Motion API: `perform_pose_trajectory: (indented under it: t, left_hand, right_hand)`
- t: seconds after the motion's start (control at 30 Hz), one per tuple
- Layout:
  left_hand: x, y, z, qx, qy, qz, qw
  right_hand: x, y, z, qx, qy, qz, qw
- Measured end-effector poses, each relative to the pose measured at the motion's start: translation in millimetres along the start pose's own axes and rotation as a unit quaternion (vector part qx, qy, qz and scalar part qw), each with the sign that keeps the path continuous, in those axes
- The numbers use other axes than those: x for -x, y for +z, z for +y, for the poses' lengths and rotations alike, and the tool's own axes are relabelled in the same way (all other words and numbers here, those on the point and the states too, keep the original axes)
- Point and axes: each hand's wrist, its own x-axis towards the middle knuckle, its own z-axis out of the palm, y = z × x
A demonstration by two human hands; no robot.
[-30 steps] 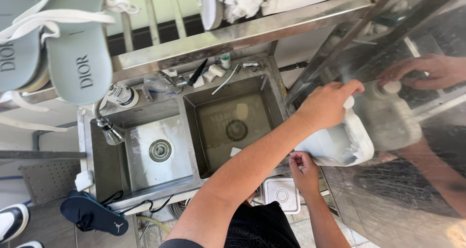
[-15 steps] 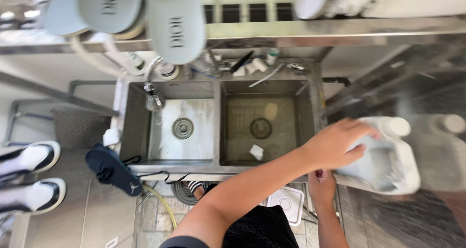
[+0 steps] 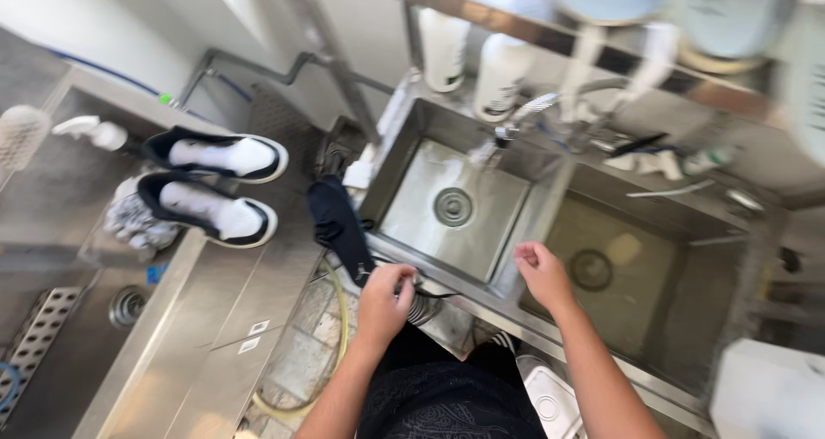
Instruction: The person removes laces from a pair of black sneakers, places the shoes and a slipper into a sink, pours liquid from a large white bottle into the sink, and then washes the shoes and slipper by hand under running water.
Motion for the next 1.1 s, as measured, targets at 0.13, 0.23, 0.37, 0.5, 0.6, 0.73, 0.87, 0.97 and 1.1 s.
perform_pose_trajectory:
  t: [0.13,0.23,0.37,0.5,0.6,0.73,0.87,0.97,1.1]
  left_hand:
    - [-16,-35,-76,-0.082,-0.029,0.071,0.994]
    - [-26,-43,-120,-0.121,-0.047,0.036,0.991]
    - [-29,-47,-144,-0.168,-0.092,-0.079,0.978]
    - [-41,-54,-150,-0.179,-0.079,-0.103,0.975]
    - [-33,-51,-143,-0.175,-0.110,-0.133,0.969]
    - [-41,-58,-143,-0.169,-0.127,-0.149,0.966]
    - [-38,-60,-137,-0.149,-0.133,-0.144,0.969]
    - [-42,-60,-137,-0.157,-0.164,-0.156,0.961]
    - [-36,-58,-141,-0.165,-0.128,-0.140,0.968]
  right_hand:
    - [-75,91,0,0.097,0.043,-0.134,0.985]
    - [-118,151,10,-0.034,0.096,-0.211,0.972]
    - [-128,157,23,0.104,0.327,-0.259,0.903]
    - [-155,134,29,0.141,0.444,-0.148,0.873]
    - [-192,136,29,0.268,0.217,0.014,0.939]
    - [-247,193,14,0.117,0.090,-0.061,0.987]
    - [-216,237,20,0.115,0.011,-0.232,0.966]
    - [-186,221,25,0.047,0.337,-0.355,0.871]
    - [-195,163,26,0.253,0.399,-0.302,0.828]
